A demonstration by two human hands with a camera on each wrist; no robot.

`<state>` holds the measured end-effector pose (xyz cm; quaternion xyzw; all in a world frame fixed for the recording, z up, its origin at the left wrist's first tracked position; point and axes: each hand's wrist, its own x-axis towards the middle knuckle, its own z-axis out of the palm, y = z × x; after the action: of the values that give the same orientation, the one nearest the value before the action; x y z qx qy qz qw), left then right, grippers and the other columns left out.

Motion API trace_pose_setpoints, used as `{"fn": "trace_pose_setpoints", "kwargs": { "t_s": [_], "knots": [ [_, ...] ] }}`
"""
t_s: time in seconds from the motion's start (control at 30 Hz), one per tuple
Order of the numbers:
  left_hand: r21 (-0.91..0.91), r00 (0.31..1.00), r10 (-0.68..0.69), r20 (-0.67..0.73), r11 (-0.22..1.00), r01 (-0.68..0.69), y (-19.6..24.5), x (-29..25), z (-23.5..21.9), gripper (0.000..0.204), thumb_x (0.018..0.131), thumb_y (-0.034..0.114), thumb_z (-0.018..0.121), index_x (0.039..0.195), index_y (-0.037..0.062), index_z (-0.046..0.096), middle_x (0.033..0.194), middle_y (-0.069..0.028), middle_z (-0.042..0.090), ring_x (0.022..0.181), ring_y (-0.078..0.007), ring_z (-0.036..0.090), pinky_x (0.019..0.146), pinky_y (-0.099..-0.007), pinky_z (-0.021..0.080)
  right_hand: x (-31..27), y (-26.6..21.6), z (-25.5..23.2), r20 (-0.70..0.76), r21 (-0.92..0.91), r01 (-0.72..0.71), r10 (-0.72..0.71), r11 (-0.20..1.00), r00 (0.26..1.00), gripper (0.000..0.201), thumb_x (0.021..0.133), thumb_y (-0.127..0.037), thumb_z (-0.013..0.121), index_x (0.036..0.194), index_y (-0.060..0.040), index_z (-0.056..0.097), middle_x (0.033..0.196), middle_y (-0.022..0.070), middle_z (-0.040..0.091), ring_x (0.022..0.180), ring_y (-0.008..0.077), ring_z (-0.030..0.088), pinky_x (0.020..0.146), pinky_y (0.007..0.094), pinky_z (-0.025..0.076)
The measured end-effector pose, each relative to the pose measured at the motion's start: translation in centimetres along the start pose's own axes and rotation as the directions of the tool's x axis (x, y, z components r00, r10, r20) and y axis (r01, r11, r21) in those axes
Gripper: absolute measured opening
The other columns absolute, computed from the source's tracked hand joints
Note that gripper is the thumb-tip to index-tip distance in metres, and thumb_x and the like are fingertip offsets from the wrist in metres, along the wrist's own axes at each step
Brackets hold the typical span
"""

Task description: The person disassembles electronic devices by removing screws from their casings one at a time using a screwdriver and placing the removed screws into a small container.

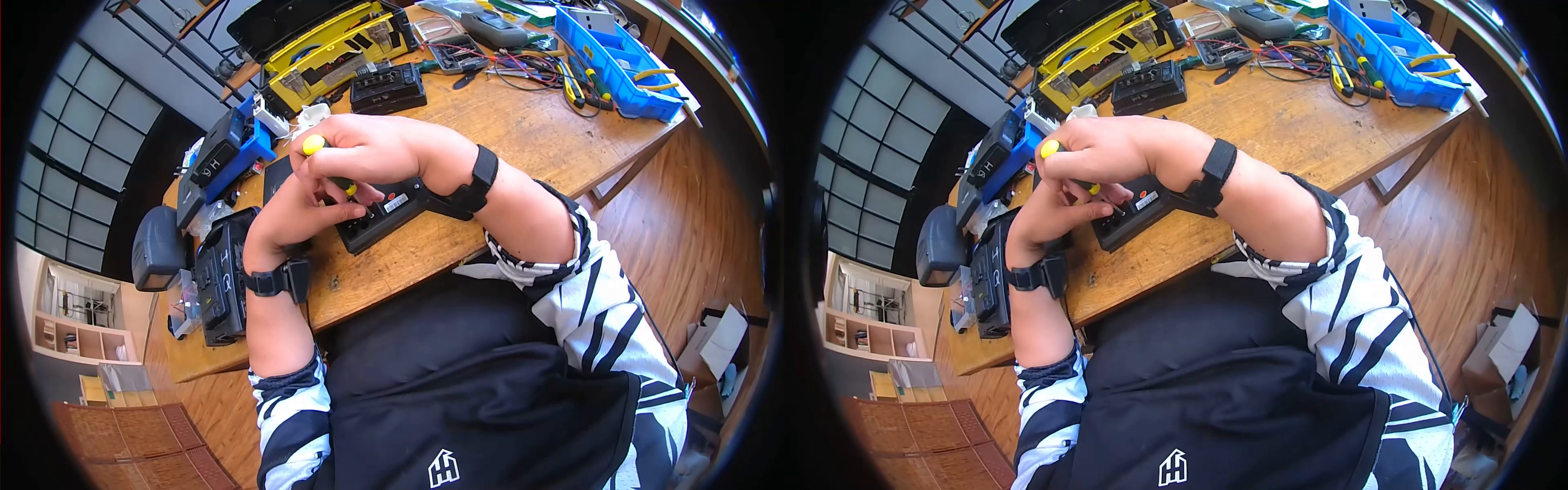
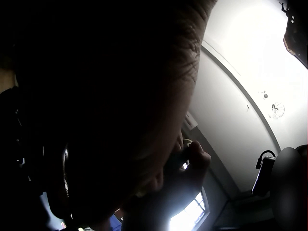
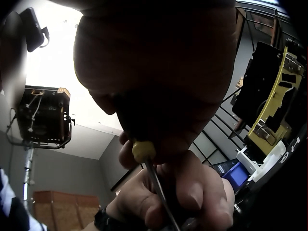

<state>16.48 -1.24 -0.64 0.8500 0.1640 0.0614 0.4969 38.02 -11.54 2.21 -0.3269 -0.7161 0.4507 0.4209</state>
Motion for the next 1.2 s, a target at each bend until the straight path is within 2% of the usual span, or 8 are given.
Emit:
{"fn": "trace_pose_setpoints", "kwargs": {
  "t_s": [0.27,0.43,0.53,0.77,0.8,0.9,0.97,1.2],
  "knots": [
    [-0.021,0.997,-0.017,0.071,1.0,0.019,1.7,0.5,0.7,0.008,0.095,-0.001,0.085,0.101,0.0015,0.079,0.105,-0.0102,0.081,0.109,-0.0245,0.079,0.095,-0.0385,0.063,-0.6,-0.7,0.0,0.034,-0.126,0.026,-0.022,0.992,0.999,0.028,0.105,-0.028,0.064,0.105,-0.0012,0.07,0.084,0.0058,0.073,0.069,0.0135,0.072,0.059,0.0308,0.059],
    [0.047,1.0,-0.004,-0.016,0.999,0.005,0.4,0.5,0.9,0.02,0.09,0.018,0.095,0.096,0.0024,0.082,0.097,-0.0062,0.082,0.095,-0.0162,0.077,0.087,-0.0338,0.061,-0.3,-0.3,0.3,-0.156,-0.229,0.234,-0.272,0.945,0.949,0.038,0.09,-0.031,0.097,0.105,-0.0045,0.074,0.093,0.001,0.073,0.081,0.0077,0.067,0.068,0.0255,0.051],
    [0.199,0.998,0.025,-0.06,0.98,-0.012,0.9,0.5,1.1,0.024,0.089,0.019,0.097,0.098,0.0029,0.081,0.097,-0.005,0.081,0.091,-0.0155,0.075,0.083,-0.0337,0.06,0.2,0.3,0.2,-0.171,-0.296,0.332,-0.391,0.896,0.904,0.035,0.092,-0.031,0.095,0.104,-0.0047,0.074,0.092,0.0011,0.074,0.081,0.0076,0.067,0.069,0.0261,0.052],
    [0.294,0.995,-0.062,-0.082,0.952,0.083,1.4,0.4,1.3,0.031,0.09,0.017,0.096,0.11,0.0033,0.077,0.105,-0.0054,0.081,0.093,-0.015,0.076,0.083,-0.0319,0.06,-0.6,-1.5,0.5,-0.172,-0.107,0.004,-0.023,0.994,0.985,0.037,0.1,-0.04,0.086,0.104,-0.0048,0.075,0.08,0.0058,0.078,0.06,0.0159,0.075,0.056,0.0308,0.059],
    [0.09,0.997,-0.017,-0.08,0.996,0.024,1.9,0.4,1.4,0.035,0.09,0.013,0.096,0.116,0.0033,0.075,0.105,-0.0059,0.081,0.097,-0.0154,0.077,0.085,-0.0315,0.061,-0.6,-1.5,0.6,-0.166,-0.107,0.004,-0.022,0.994,0.986,0.037,0.1,-0.04,0.086,0.104,-0.0048,0.075,0.08,0.0058,0.078,0.06,0.0159,0.075,0.056,0.0308,0.059],
    [-0.12,0.998,-0.02,-0.068,0.993,0.011,1.4,0.4,1.1,0.043,0.089,0.007,0.095,0.125,0.0031,0.071,0.106,-0.007,0.081,0.104,-0.0165,0.079,0.089,-0.0313,0.063,-0.2,-0.7,0.7,-0.159,-0.102,0.057,-0.073,0.993,0.985,0.037,0.101,-0.039,0.085,0.104,-0.0045,0.073,0.075,0.0061,0.076,0.055,0.0156,0.072,0.054,0.0305,0.058],
    [-0.119,0.997,-0.063,-0.045,0.991,0.057,1.2,0.5,1.0,0.047,0.089,0.004,0.094,0.129,0.0029,0.069,0.107,-0.0077,0.081,0.107,-0.0173,0.08,0.091,-0.0315,0.063,0.8,1.6,0.3,-0.157,-0.34,0.302,-0.371,0.891,0.915,0.036,0.099,-0.038,0.087,0.105,-0.0044,0.074,0.076,0.0055,0.076,0.056,0.0157,0.072,0.054,0.0305,0.058],
    [0.166,0.995,-0.036,-0.095,0.985,0.052,1.4,0.7,1.7,0.034,0.088,0.007,0.095,0.115,0.0028,0.074,0.105,-0.0049,0.082,0.105,-0.0157,0.077,0.088,-0.0319,0.061,0.5,0.8,0.4,-0.16,-0.332,0.329,-0.396,0.884,0.904,0.033,0.096,-0.034,0.09,0.106,-0.0051,0.077,0.085,0.0055,0.078,0.058,0.0148,0.073,0.054,0.0292,0.057]
  ]
}}
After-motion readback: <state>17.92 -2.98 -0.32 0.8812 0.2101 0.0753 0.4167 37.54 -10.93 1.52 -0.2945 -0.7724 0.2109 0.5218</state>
